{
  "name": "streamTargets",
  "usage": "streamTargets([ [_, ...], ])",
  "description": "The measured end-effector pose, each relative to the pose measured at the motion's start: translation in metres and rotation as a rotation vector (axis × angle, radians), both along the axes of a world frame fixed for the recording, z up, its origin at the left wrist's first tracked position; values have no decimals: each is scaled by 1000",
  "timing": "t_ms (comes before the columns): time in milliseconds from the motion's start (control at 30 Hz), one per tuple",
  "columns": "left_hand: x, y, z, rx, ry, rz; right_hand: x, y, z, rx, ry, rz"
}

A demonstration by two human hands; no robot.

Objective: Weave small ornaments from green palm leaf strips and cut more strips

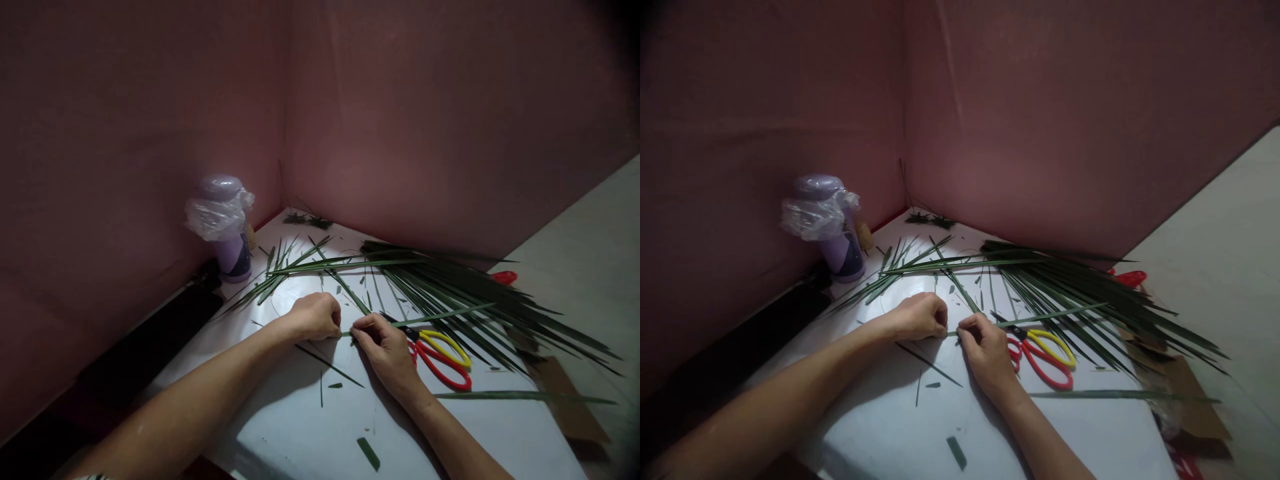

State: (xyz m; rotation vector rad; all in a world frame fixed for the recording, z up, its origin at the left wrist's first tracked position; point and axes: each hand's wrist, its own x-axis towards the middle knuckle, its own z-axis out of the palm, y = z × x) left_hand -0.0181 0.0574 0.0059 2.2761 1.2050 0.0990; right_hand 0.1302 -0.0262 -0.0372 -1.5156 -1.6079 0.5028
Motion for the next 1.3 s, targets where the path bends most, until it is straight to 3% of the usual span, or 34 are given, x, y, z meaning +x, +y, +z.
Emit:
streamTargets([
  [1300,0,6,-5,3,-5,-49,4,2,-4,9,-50,37],
])
